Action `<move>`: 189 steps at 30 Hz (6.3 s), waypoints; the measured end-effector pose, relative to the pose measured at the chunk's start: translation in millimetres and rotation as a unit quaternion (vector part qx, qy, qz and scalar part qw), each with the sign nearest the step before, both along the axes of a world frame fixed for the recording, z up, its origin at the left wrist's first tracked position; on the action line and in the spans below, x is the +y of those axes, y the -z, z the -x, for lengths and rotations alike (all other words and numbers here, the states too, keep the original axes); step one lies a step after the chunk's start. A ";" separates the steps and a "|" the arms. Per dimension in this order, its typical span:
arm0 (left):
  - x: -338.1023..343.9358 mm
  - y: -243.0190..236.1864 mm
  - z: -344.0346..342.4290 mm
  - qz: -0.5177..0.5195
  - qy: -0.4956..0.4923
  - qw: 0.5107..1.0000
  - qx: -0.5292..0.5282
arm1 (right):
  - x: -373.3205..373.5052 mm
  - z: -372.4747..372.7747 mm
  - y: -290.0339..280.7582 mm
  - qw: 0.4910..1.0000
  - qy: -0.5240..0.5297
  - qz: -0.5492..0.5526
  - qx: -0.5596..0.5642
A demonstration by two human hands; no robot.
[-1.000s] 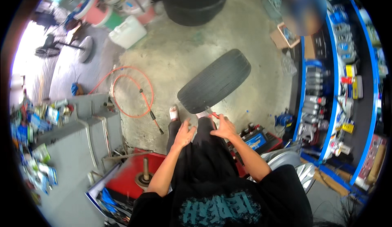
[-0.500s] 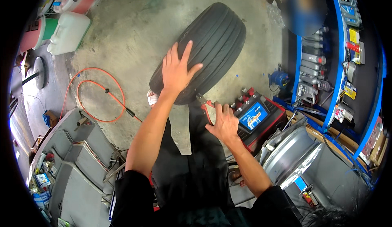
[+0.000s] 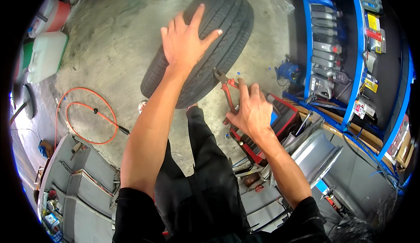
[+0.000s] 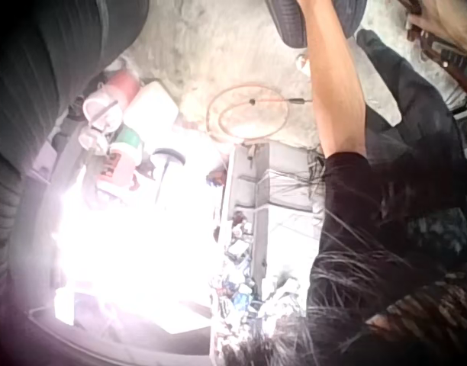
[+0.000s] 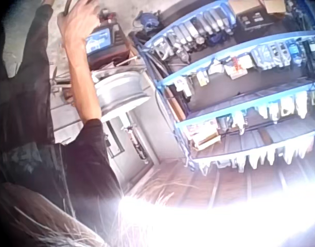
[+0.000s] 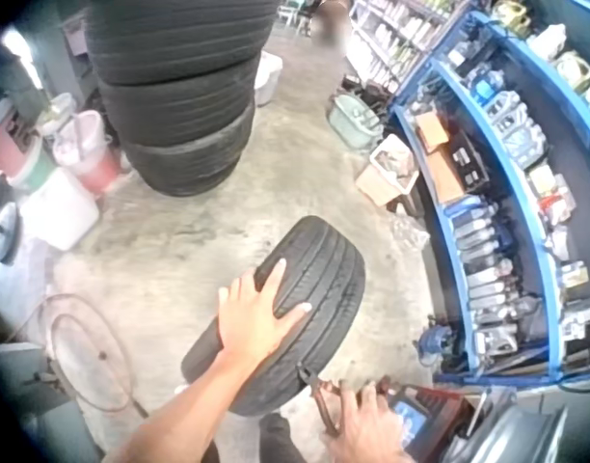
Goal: The person removes a nail from a tire using pliers and then prepares the inner tire surface by buffing it with an air-powered grinder.
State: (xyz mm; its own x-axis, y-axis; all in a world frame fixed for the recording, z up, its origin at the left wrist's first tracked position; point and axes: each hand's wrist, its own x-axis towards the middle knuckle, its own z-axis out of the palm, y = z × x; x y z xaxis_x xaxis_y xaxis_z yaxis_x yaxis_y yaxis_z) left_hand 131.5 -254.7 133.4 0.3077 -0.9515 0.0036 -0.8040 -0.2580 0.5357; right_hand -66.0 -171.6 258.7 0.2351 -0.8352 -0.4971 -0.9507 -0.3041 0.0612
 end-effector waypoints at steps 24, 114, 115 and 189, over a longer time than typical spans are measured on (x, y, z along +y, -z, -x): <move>-32.8 1.2 9.8 0.012 -0.018 1.000 -0.018 | -51.0 -4.9 -20.7 0.998 -0.030 -0.042 0.038; -50.8 -13.1 5.8 0.005 0.009 0.998 -0.069 | -55.2 29.8 39.1 0.984 0.038 0.043 -0.166; -53.5 -13.7 7.1 0.010 0.010 0.998 -0.069 | -58.9 27.8 32.6 0.989 0.032 0.031 -0.143; -74.3 4.2 -9.0 0.053 0.128 0.989 -0.057 | -4.9 174.7 285.4 0.793 0.500 -0.281 -0.205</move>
